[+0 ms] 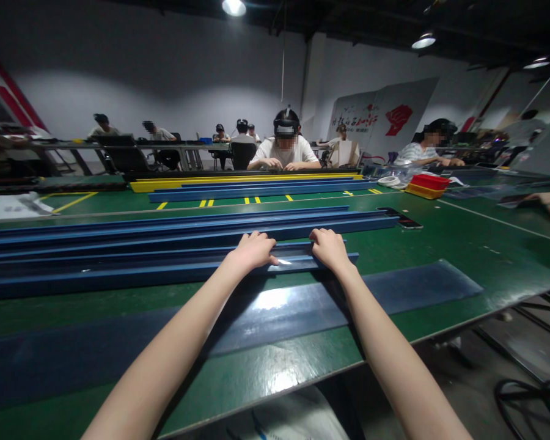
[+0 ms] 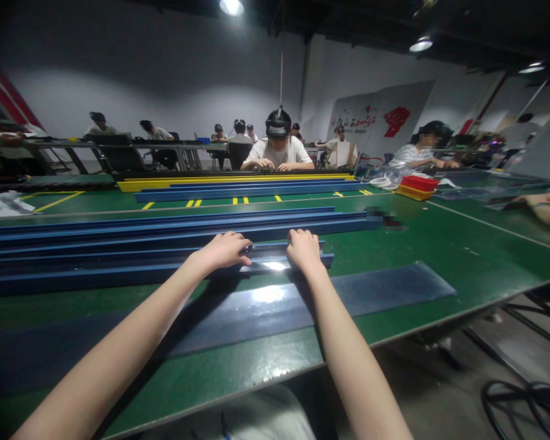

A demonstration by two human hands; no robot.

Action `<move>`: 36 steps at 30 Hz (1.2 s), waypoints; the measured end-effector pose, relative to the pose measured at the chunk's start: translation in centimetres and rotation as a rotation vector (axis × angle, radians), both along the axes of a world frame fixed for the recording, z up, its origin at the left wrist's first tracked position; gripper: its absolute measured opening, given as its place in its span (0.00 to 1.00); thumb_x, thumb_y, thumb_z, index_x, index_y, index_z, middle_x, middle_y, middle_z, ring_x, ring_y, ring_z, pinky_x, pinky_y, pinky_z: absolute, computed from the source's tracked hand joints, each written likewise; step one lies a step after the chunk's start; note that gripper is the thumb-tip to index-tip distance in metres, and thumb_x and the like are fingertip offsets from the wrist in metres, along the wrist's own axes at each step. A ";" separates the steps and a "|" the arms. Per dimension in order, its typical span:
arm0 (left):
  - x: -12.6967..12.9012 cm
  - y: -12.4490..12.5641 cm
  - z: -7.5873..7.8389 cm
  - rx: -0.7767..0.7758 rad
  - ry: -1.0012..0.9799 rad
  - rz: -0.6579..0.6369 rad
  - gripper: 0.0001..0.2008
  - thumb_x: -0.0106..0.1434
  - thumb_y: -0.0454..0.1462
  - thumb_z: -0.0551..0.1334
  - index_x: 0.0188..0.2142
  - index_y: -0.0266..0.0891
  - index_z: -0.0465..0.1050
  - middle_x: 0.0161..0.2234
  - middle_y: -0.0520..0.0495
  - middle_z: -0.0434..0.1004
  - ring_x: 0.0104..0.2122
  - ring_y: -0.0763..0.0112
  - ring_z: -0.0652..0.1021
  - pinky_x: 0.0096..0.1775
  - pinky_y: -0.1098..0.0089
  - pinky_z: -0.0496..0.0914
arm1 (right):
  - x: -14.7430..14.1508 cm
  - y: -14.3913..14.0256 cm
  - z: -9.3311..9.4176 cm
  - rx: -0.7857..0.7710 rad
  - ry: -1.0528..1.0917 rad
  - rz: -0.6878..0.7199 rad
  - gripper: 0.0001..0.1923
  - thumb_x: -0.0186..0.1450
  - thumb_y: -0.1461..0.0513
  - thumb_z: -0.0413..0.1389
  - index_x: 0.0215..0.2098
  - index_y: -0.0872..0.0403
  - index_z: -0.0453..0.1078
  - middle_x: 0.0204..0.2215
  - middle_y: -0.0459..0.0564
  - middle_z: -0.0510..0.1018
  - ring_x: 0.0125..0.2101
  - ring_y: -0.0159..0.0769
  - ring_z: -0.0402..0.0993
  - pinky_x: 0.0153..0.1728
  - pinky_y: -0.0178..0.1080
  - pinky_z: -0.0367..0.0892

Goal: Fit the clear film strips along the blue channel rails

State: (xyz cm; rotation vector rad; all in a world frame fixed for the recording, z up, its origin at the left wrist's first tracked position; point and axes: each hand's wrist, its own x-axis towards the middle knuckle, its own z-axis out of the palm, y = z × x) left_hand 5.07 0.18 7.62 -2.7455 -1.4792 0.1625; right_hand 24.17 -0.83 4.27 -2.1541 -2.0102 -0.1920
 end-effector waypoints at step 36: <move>0.9 0.2 -1.8 0.018 -0.075 -0.108 0.26 0.62 0.49 0.50 0.55 0.38 0.58 0.53 0.38 0.63 0.52 0.54 0.64 0.47 0.60 0.61 | -0.3 0.3 -0.4 0.022 0.006 0.029 0.17 0.61 0.67 0.42 0.42 0.54 0.68 0.42 0.53 0.74 0.43 0.39 0.66 0.40 0.38 0.55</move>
